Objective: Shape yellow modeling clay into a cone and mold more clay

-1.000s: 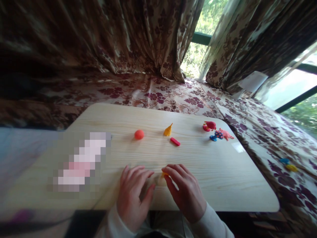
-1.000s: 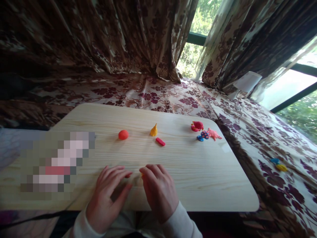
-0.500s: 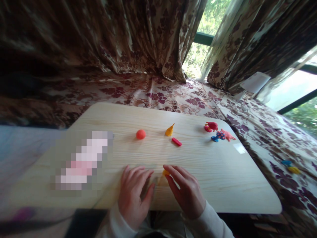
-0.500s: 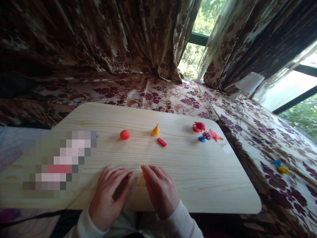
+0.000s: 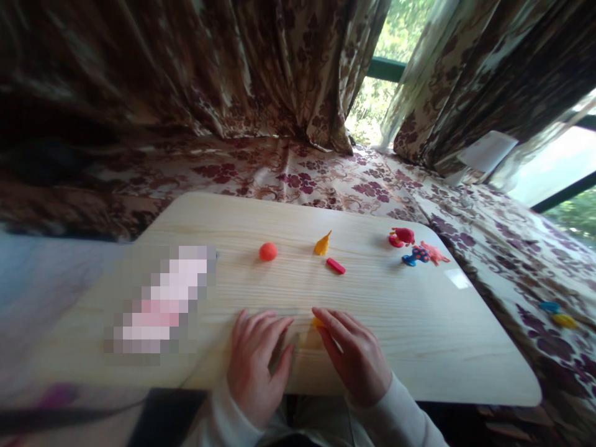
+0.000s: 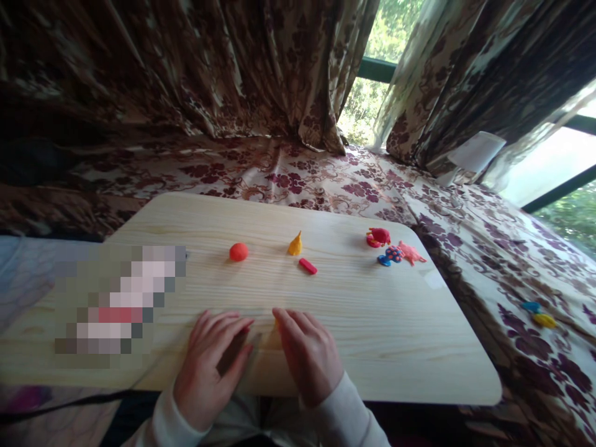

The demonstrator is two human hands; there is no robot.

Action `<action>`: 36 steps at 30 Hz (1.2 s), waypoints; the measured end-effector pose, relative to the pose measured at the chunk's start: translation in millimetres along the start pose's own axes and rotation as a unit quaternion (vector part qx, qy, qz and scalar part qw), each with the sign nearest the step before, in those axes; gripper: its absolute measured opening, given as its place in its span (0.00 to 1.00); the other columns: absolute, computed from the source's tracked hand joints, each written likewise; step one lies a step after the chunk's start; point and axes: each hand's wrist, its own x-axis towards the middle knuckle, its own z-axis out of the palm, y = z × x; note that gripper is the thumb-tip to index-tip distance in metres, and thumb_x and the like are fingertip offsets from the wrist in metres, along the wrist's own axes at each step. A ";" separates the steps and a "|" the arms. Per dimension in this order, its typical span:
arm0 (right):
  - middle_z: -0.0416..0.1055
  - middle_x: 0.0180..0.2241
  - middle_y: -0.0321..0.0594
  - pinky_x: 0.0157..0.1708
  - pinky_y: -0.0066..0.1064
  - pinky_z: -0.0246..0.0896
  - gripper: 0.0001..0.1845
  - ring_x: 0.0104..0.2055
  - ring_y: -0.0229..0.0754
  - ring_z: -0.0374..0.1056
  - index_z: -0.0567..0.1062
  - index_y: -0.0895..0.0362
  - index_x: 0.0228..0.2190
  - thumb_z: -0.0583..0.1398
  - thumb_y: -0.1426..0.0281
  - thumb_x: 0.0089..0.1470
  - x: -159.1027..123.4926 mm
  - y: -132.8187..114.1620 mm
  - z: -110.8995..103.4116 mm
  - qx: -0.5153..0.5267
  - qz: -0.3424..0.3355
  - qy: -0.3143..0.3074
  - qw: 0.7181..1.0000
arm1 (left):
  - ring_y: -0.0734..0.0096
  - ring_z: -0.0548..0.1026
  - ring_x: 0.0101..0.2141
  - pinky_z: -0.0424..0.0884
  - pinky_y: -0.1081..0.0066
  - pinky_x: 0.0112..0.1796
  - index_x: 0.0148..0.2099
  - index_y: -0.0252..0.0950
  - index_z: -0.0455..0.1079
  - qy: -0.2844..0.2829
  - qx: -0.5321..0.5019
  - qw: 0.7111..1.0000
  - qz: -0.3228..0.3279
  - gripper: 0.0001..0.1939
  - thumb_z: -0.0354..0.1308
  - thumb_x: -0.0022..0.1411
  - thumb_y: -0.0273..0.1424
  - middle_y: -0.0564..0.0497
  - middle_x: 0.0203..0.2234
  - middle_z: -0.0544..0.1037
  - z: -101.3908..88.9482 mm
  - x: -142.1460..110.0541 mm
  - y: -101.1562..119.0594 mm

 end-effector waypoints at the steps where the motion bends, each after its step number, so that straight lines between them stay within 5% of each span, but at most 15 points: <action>1: 0.76 0.39 0.43 0.38 0.33 0.71 0.19 0.39 0.43 0.73 0.72 0.53 0.49 0.55 0.77 0.57 -0.9 0.4 1.2 0.021 0.023 0.009 0.999 | 0.60 0.71 0.45 0.53 0.51 0.54 0.49 0.38 0.65 -0.001 0.001 1.000 0.002 0.14 0.52 0.59 0.26 0.48 0.40 0.77 -0.8 0.6 0.7; 5: 0.76 0.36 0.42 0.35 0.31 0.74 0.16 0.33 0.41 0.75 0.72 0.55 0.45 0.60 0.74 0.53 -1.5 -7.4 2.3 0.203 0.131 0.064 0.968 | 0.58 0.71 0.46 0.53 0.52 0.54 0.50 0.39 0.63 0.004 -0.010 1.000 0.000 0.17 0.55 0.57 0.27 0.48 0.40 0.77 -5.8 3.3 7.5; 11: 0.77 0.32 0.43 0.33 0.32 0.74 0.13 0.33 0.44 0.76 0.73 0.58 0.39 0.62 0.65 0.52 -6.9 -17.0 6.8 0.393 0.253 0.039 0.883 | 0.61 0.70 0.46 0.51 0.53 0.56 0.47 0.41 0.64 0.000 -0.053 0.999 0.009 0.15 0.55 0.56 0.26 0.52 0.38 0.77 -9.2 8.0 20.4; 13: 0.77 0.32 0.43 0.33 0.32 0.73 0.12 0.33 0.44 0.75 0.72 0.57 0.40 0.61 0.67 0.53 -11.6 -14.8 7.1 0.370 0.246 0.036 0.895 | 0.61 0.70 0.46 0.49 0.53 0.56 0.44 0.42 0.66 -0.014 -0.058 0.998 0.013 0.13 0.54 0.57 0.24 0.53 0.36 0.78 -8.2 9.4 20.2; 19: 0.70 0.41 0.45 0.42 0.40 0.68 0.16 0.43 0.46 0.68 0.73 0.54 0.43 0.58 0.78 0.52 -21.2 -7.1 -4.6 0.100 0.104 0.006 0.990 | 0.58 0.69 0.46 0.49 0.48 0.55 0.40 0.45 0.73 -0.041 -0.037 0.998 -0.008 0.11 0.55 0.56 0.25 0.53 0.34 0.77 -3.6 12.6 10.0; 26: 0.67 0.44 0.47 0.43 0.46 0.64 0.18 0.45 0.51 0.64 0.74 0.54 0.42 0.62 0.78 0.48 -15.1 -5.5 -8.2 -0.012 0.076 -0.038 0.996 | 0.57 0.68 0.47 0.49 0.47 0.55 0.43 0.43 0.72 -0.046 -0.028 0.998 -0.016 0.13 0.56 0.55 0.27 0.50 0.38 0.76 -0.6 10.3 3.6; 36: 0.69 0.39 0.42 0.40 0.41 0.61 0.13 0.42 0.47 0.64 0.77 0.50 0.38 0.61 0.76 0.52 -9.9 -5.6 -1.7 -0.004 0.064 -0.045 0.997 | 0.59 0.68 0.46 0.48 0.48 0.55 0.36 0.45 0.74 -0.039 -0.037 0.998 -0.013 0.08 0.57 0.56 0.28 0.52 0.33 0.76 2.0 15.0 3.3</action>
